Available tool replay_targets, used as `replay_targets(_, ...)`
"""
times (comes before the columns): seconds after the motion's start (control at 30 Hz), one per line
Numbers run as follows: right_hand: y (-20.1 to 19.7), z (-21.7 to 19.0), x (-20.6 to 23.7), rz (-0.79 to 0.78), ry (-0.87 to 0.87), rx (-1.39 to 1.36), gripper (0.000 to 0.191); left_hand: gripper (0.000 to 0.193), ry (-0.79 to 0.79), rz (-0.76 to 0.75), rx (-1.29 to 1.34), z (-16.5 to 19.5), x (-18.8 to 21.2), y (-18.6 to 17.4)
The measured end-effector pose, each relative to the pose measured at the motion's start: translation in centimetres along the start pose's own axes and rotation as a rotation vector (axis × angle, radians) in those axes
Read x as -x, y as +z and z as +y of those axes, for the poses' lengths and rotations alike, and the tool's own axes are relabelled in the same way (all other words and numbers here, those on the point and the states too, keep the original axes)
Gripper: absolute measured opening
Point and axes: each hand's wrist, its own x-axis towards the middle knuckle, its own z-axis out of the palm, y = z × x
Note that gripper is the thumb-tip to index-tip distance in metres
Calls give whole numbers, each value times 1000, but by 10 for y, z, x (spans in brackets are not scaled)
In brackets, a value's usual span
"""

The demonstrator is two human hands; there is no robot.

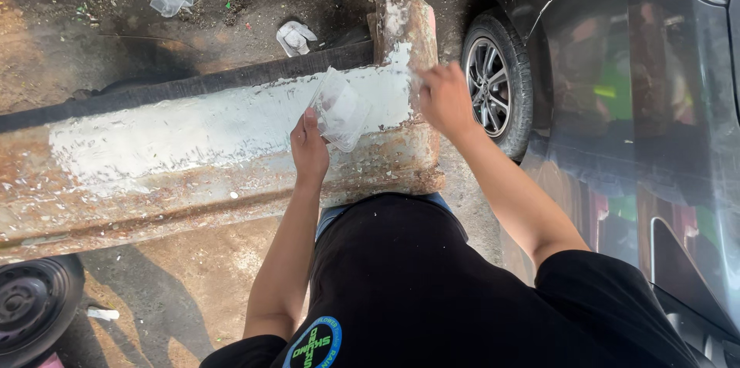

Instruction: The person scoops a white paste from a plastic container and spreads it onto a long metal beam using a small metal spatula. They then stir a grey paste in a small can with the spatula and continue applying the paste to the beam surface.

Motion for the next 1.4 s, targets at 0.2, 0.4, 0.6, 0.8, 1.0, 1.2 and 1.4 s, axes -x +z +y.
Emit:
replay_targets(0.2, 16, -14, -59, 333, -302, 92, 34, 65, 64, 39, -83, -2, 8, -1)
replay_targets(0.4, 33, -26, -10, -11, -272, 132, 33, 66, 20, 49, 39, -4, 12, -2)
replay_targets(0.6, 9, -17, 18, -53, -239, 138, 33, 67, 27, 13, 162, -7, 9, -6)
replay_targets(0.8, 25, 1, -6, 168, -261, 163, 34, 68, -18, 2, 127, -13, 14, -1)
replay_targets(1.0, 47, -2, 90, 15, -272, 177, 43, 66, -68, -27, 202, -11, 19, 12)
replay_targets(1.2, 20, -5, 124, 197, 8, -235, 30, 66, -27, -189, 313, -3, 25, 30)
replay_targets(1.4, 6, -5, 110, 258, 582, -932, 29, 67, -50, -329, 345, -2, 37, 58)
